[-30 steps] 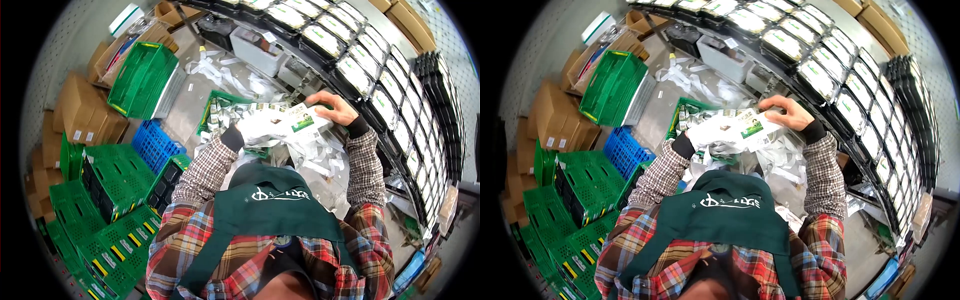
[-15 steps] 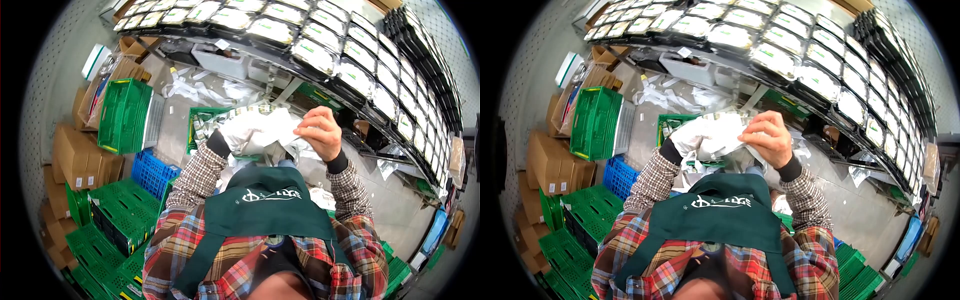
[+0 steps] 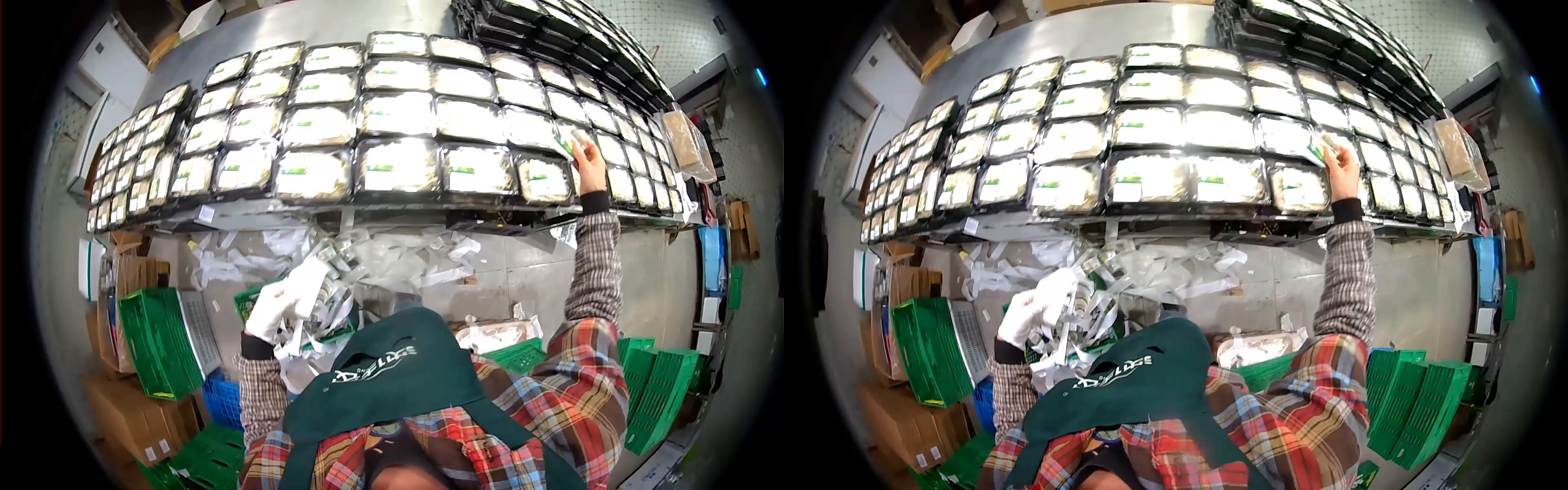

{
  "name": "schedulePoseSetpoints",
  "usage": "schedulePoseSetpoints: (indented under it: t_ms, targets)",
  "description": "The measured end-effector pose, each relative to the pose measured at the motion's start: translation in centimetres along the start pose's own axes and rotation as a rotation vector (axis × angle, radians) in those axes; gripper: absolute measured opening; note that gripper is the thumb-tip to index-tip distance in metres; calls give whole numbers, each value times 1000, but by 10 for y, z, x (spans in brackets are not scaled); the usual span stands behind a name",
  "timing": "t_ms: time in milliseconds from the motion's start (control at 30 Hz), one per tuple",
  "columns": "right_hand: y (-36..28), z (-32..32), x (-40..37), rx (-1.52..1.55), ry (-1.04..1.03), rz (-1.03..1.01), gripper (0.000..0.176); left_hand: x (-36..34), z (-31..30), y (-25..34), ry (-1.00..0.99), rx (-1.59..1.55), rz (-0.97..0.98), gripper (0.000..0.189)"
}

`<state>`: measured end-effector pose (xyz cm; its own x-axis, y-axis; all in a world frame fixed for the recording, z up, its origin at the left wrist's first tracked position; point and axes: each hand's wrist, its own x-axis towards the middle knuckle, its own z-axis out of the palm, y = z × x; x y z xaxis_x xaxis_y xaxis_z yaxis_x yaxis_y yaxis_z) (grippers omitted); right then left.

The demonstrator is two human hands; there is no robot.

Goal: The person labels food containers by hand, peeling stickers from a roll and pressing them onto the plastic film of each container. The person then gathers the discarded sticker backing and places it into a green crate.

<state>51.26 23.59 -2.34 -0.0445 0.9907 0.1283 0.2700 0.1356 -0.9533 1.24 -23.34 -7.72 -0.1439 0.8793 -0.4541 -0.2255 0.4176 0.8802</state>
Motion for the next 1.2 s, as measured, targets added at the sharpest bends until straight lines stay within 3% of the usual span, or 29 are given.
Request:
schedulePoseSetpoints:
  t_ms: [67, 100, 133, 167, 200, 267, 333, 433, 533, 567, 600, 633, 700, 733, 833, 867, 933, 1000, 1033, 1067, 1133, 1200]
  targets:
    - [22, -3, 55, -321, -139, -129, 30, 13, 21, -1, 61, -72, -16, 31]
    - [26, 15, 68, -260, -285, -220, 33, 20, 25, -9, 67, -79, -65, 31]
    - [34, 43, 81, -100, -432, -185, 35, 27, 31, -15, 76, -88, -120, 31]
    - [19, 72, 82, -267, -525, -139, 34, 35, 44, -13, 110, -93, -92, 29]
    - [16, 108, 84, -238, -594, -288, 33, 40, 56, -6, 116, -129, -121, 27]
    - [28, 167, 95, -173, -685, -184, 34, 49, 68, 3, 148, -133, -163, 26]
    - [21, 205, 91, -392, -640, -193, 35, 49, 66, 4, 184, -141, -181, 29]
    - [43, 230, 93, -383, -538, -359, 35, 46, 66, 7, 264, -167, -170, 31]
    - [49, 234, 81, -743, -391, -550, 42, 42, 60, 2, 296, -219, -165, 31]
    - [48, 234, 79, -842, -305, -677, 52, 42, 59, 2, 315, -207, -159, 30]
    - [46, 235, 75, -893, -245, -637, 64, 41, 56, 2, 312, -185, -153, 30]
    - [38, 231, 74, -785, -267, -657, 74, 39, 51, 6, 319, -131, -176, 30]
    - [30, 223, 72, -821, -410, -902, 74, 38, 41, 15, 337, -25, -54, 34]
    - [34, 221, 77, -935, -546, -901, 64, 33, 40, 31, 354, -14, -55, 36]
    - [26, 225, 70, -1091, -506, -849, 61, 17, 19, 49, 404, 111, -41, 32]
    - [-1, 235, 44, -889, -582, -813, 62, 11, 9, 50, 376, 238, -5, 31]
    - [-54, 268, -32, -180, -1008, -539, 65, 5, 11, 80, 265, 262, -53, 32]
    - [-108, 306, -116, 114, -1245, -782, 67, 7, 21, 118, 34, 417, 131, 31]
    - [-132, 326, -155, 234, -1332, -784, 63, 12, 19, 116, 59, 529, 122, 30]
    - [-146, 346, -181, 356, -1420, -781, 60, 13, 18, 110, 144, 706, 452, 27]
    - [-154, 383, -206, 133, -1786, -587, 46, -2, 7, 116, 119, 730, 365, 24]
    - [-170, 405, -217, 213, -1927, -380, 30, -45, -4, 122, 268, 673, 201, 22]
